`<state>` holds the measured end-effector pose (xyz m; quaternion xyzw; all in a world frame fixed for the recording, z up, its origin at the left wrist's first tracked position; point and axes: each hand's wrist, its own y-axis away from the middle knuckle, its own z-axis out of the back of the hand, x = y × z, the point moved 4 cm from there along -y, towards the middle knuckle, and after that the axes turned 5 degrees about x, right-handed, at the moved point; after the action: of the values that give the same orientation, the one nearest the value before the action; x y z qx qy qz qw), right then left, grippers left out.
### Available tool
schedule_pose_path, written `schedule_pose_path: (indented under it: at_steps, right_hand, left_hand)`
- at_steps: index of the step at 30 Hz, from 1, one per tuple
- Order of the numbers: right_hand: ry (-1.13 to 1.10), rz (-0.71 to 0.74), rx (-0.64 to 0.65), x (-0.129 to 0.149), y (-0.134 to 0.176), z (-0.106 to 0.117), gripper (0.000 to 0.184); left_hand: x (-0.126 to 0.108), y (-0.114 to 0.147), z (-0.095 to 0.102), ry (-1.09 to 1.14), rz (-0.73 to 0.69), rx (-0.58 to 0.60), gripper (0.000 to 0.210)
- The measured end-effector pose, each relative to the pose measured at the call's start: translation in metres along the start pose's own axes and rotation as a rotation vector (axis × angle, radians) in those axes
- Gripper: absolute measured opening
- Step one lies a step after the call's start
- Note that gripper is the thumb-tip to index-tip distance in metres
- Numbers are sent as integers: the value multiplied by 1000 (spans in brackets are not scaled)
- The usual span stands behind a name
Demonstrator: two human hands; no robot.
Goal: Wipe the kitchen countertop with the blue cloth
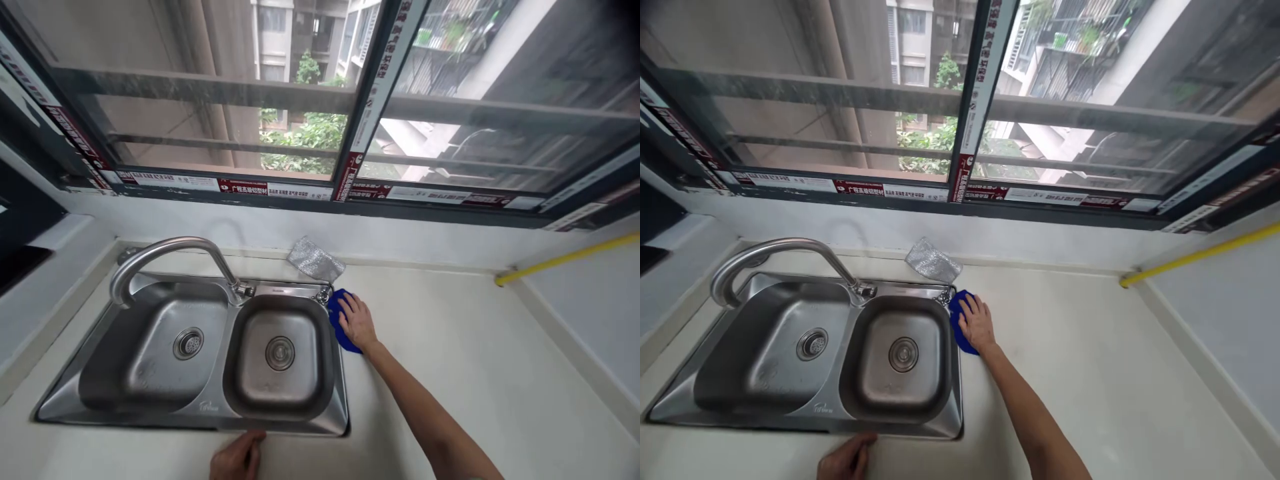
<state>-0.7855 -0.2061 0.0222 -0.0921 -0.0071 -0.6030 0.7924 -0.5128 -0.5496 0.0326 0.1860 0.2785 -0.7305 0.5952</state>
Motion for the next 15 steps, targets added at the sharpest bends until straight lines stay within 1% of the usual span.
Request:
schedule_pose_path:
  at_steps: [4,9,12,14,15]
  right_hand:
    - [-17,92,15,15,54,12,43]
    - [-28,117,-23,35,122,23,43]
    - [-73,172,-73,46,179,27,45]
    - [-105,181,-99,46,220,28,45]
    - [-111,163,-105,43,240,29,44]
  left_hand:
    - [-6,-3,2,-25,-22,-5,27]
    - [-1,0,-3,-31,-11,8,29]
    - [3,0,-7,-19,32,60,29]
    - [5,0,-9,-13,62,100,29]
    - [5,0,-11,-13,76,117,30]
